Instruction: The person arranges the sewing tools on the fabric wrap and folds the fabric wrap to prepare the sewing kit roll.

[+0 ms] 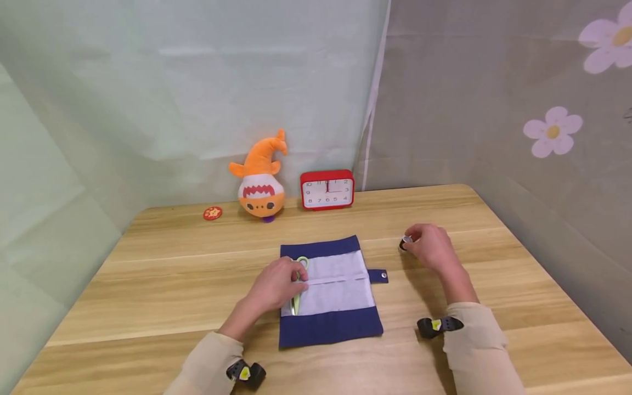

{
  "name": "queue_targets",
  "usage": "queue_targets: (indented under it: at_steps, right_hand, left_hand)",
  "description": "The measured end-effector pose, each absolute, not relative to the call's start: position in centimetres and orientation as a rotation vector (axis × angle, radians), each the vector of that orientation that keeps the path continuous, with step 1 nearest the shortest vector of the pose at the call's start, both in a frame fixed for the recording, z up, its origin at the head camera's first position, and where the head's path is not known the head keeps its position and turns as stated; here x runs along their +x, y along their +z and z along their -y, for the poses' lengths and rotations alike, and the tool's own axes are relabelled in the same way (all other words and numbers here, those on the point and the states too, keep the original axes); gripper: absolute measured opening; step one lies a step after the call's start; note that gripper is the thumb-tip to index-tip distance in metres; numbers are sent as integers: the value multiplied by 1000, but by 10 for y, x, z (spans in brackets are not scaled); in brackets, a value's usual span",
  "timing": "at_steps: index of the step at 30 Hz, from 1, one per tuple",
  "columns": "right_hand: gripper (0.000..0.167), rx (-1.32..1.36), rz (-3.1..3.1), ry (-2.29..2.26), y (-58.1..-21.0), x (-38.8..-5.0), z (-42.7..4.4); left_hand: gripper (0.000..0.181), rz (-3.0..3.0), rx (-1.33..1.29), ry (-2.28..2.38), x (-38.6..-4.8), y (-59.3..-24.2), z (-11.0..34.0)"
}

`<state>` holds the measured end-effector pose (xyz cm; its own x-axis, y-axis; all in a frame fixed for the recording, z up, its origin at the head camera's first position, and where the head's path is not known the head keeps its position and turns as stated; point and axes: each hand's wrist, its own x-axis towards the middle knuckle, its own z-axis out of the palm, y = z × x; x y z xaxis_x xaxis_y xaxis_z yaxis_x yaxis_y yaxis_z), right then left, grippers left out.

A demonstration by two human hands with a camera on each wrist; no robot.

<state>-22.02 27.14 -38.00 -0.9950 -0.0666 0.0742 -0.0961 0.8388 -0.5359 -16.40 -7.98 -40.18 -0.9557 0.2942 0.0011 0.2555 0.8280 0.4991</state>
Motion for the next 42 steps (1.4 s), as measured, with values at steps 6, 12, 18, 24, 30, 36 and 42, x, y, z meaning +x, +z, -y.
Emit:
queue_targets:
  at_steps: [6,12,18,24,30,36,42]
  right_hand:
    - [30,221,2899,1082,-364,-214,-246]
    - [30,321,2896,1305,-351,-217,-208]
    - [31,460,2896,1514,-349,-222,-177]
    - [27,524,2928,1652,-363,-222,-155]
    - [24,588,2964,1686,-378,-220,-140]
    - [20,650,2978,1634,-386,-217,-131]
    - [18,586,3039,1562,-388,-215,-125]
  left_hand:
    - [11,-2922,451,803,-164,-402,80]
    - [11,-2920,443,817,-164,-402,80]
    - [10,-2919,448,830,-164,-401,80]
    - [13,-2919,461,816,-166,-401,79]
    - [13,-2909,454,804,-166,-401,79]
    - [13,-2899,458,793,-164,-400,79]
    - [13,-2890,454,790,-162,-399,78]
